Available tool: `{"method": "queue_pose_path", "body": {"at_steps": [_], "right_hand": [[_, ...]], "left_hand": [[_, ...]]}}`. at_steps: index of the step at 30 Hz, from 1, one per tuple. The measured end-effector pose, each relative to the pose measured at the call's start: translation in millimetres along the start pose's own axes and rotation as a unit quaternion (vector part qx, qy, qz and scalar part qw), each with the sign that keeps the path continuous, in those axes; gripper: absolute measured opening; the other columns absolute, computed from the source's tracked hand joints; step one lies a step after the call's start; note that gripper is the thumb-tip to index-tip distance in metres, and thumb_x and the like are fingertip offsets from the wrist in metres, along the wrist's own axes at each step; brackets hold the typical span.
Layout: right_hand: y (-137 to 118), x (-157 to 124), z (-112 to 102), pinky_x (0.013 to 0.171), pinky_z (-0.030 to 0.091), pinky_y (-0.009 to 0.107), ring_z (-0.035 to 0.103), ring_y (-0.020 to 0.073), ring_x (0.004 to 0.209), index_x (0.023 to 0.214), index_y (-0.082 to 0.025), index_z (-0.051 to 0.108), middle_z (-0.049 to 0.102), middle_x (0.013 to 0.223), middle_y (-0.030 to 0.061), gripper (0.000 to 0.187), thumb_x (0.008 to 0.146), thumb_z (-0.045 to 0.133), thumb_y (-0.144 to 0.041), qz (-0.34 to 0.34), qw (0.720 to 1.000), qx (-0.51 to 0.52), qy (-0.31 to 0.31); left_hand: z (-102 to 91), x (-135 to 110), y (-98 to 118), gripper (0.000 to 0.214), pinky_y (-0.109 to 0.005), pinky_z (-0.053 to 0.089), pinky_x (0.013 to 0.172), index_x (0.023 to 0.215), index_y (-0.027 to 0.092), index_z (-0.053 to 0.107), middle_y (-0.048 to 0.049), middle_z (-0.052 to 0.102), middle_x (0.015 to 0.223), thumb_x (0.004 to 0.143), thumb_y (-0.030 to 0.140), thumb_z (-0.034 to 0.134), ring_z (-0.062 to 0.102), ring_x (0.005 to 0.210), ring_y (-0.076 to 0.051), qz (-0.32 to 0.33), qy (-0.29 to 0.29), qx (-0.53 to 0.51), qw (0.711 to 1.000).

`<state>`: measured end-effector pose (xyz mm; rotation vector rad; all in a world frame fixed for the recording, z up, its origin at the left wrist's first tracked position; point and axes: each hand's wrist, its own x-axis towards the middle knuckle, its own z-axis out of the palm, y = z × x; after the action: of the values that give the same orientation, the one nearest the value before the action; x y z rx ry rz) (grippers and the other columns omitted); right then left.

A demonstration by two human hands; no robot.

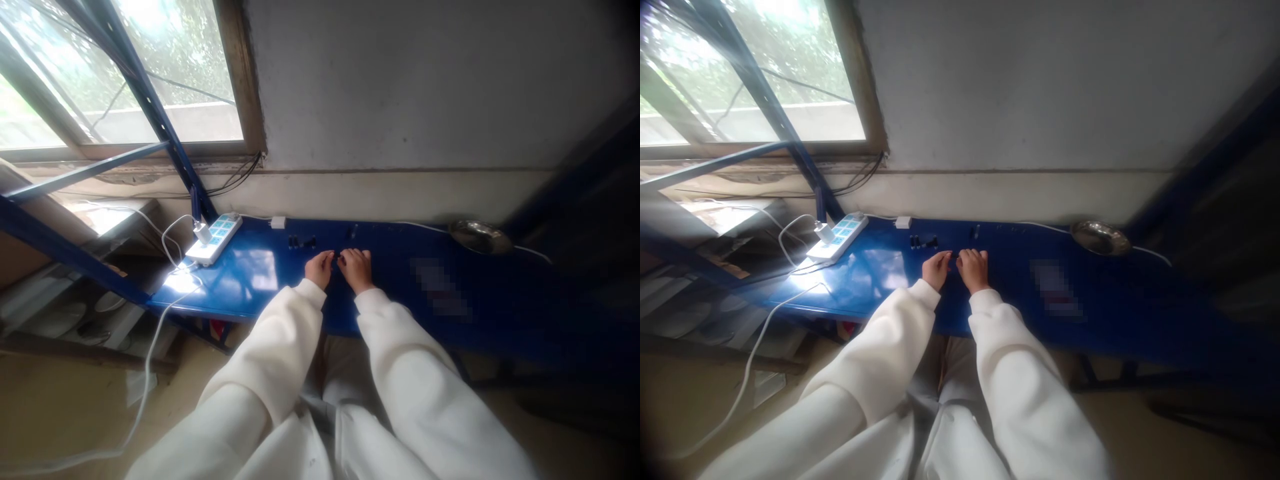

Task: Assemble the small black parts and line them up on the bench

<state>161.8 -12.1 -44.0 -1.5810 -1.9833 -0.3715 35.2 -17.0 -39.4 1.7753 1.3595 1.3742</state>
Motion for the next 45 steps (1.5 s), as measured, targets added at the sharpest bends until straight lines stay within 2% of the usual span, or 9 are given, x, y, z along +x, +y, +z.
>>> {"method": "queue_pose_path", "body": {"at_steps": [5, 9, 11, 16, 21, 25, 30, 37, 45], "right_hand": [[-1, 0, 0, 0.071, 0.023, 0.032, 0.049, 0.0185, 0.073, 0.072, -0.017, 0.056, 0.061, 0.070, 0.0046, 0.016, 0.083, 0.046, -0.023, -0.009, 1.000, 0.018, -0.002], [-3, 0, 0, 0.070, 0.023, 0.031, 0.049, 0.0178, 0.071, 0.073, -0.017, 0.057, 0.060, 0.068, 0.0042, 0.019, 0.085, 0.044, -0.026, -0.013, 1.000, 0.022, -0.007], [-3, 0, 1, 0.070, 0.023, 0.031, 0.049, 0.0179, 0.070, 0.073, -0.017, 0.057, 0.060, 0.068, 0.0042, 0.019, 0.084, 0.044, -0.025, -0.009, 1.000, 0.022, -0.008], [-3, -1, 1, 0.069, 0.023, 0.031, 0.049, 0.0182, 0.072, 0.070, -0.018, 0.055, 0.061, 0.069, 0.0046, 0.018, 0.083, 0.044, -0.023, 0.002, 1.000, 0.021, -0.007], [-4, -1, 0, 0.069, 0.023, 0.031, 0.049, 0.0178, 0.071, 0.069, -0.018, 0.054, 0.060, 0.068, 0.0041, 0.018, 0.083, 0.046, -0.024, 0.000, 1.000, 0.022, -0.009], [-5, 0, -1, 0.069, 0.023, 0.030, 0.050, 0.0172, 0.069, 0.070, -0.017, 0.055, 0.060, 0.067, 0.0039, 0.020, 0.084, 0.044, -0.026, 0.006, 1.000, 0.017, -0.015], [-5, 0, 0, 0.069, 0.023, 0.031, 0.051, 0.0181, 0.072, 0.072, -0.017, 0.056, 0.061, 0.070, 0.0048, 0.018, 0.084, 0.044, -0.023, 0.005, 1.000, 0.011, -0.027], [-3, -1, 2, 0.069, 0.023, 0.031, 0.051, 0.0187, 0.073, 0.071, -0.018, 0.055, 0.063, 0.072, 0.0052, 0.014, 0.082, 0.047, -0.021, 0.006, 1.000, 0.026, -0.008], [-9, 2, -1, 0.069, 0.023, 0.031, 0.050, 0.0173, 0.070, 0.069, -0.017, 0.056, 0.060, 0.068, 0.0039, 0.017, 0.083, 0.046, -0.022, 0.014, 0.999, 0.024, -0.017]], "left_hand": [[-0.6, -1, 0, 0.024, -0.027, 0.050, 0.070, 0.092, 0.019, 0.067, -0.0061, 0.068, 0.086, 0.086, 0.032, 0.047, 0.062, 0.072, -0.015, 0.040, -0.010, 0.032, 0.999], [-0.9, -2, 2, 0.022, -0.026, 0.048, 0.075, 0.096, 0.020, 0.062, -0.0067, 0.064, 0.095, 0.086, 0.029, 0.045, 0.060, 0.082, -0.015, 0.070, 0.024, 0.042, 0.996], [-1.6, -2, 5, 0.019, -0.024, 0.047, 0.071, 0.094, 0.020, 0.061, -0.0061, 0.062, 0.095, 0.086, 0.029, 0.046, 0.059, 0.078, -0.013, 0.076, 0.030, 0.051, 0.995], [-3.7, -4, 11, 0.016, -0.021, 0.044, 0.062, 0.085, 0.020, 0.061, -0.0046, 0.060, 0.091, 0.083, 0.033, 0.051, 0.053, 0.063, -0.009, 0.080, 0.001, 0.068, 0.994], [-3.2, -4, 10, 0.017, -0.021, 0.043, 0.061, 0.084, 0.020, 0.061, -0.0052, 0.059, 0.091, 0.085, 0.032, 0.049, 0.055, 0.068, -0.011, 0.082, -0.004, 0.100, 0.992], [-3.2, -4, 10, 0.017, -0.021, 0.043, 0.062, 0.090, 0.020, 0.059, -0.0056, 0.058, 0.093, 0.087, 0.029, 0.045, 0.056, 0.074, -0.012, 0.077, 0.015, 0.111, 0.991], [-3.8, -5, 13, 0.018, -0.020, 0.040, 0.056, 0.088, 0.020, 0.059, -0.0047, 0.058, 0.093, 0.085, 0.033, 0.048, 0.054, 0.065, -0.010, 0.082, 0.006, 0.126, 0.989], [-2.6, -5, 11, 0.018, -0.020, 0.037, 0.054, 0.087, 0.021, 0.060, -0.0040, 0.058, 0.094, 0.082, 0.036, 0.052, 0.051, 0.060, -0.008, 0.091, -0.004, 0.139, 0.986], [-2.7, -2, 7, 0.016, -0.021, 0.038, 0.054, 0.085, 0.020, 0.059, -0.0042, 0.057, 0.090, 0.085, 0.030, 0.046, 0.053, 0.066, -0.011, 0.036, 0.028, 0.171, 0.984]]}}
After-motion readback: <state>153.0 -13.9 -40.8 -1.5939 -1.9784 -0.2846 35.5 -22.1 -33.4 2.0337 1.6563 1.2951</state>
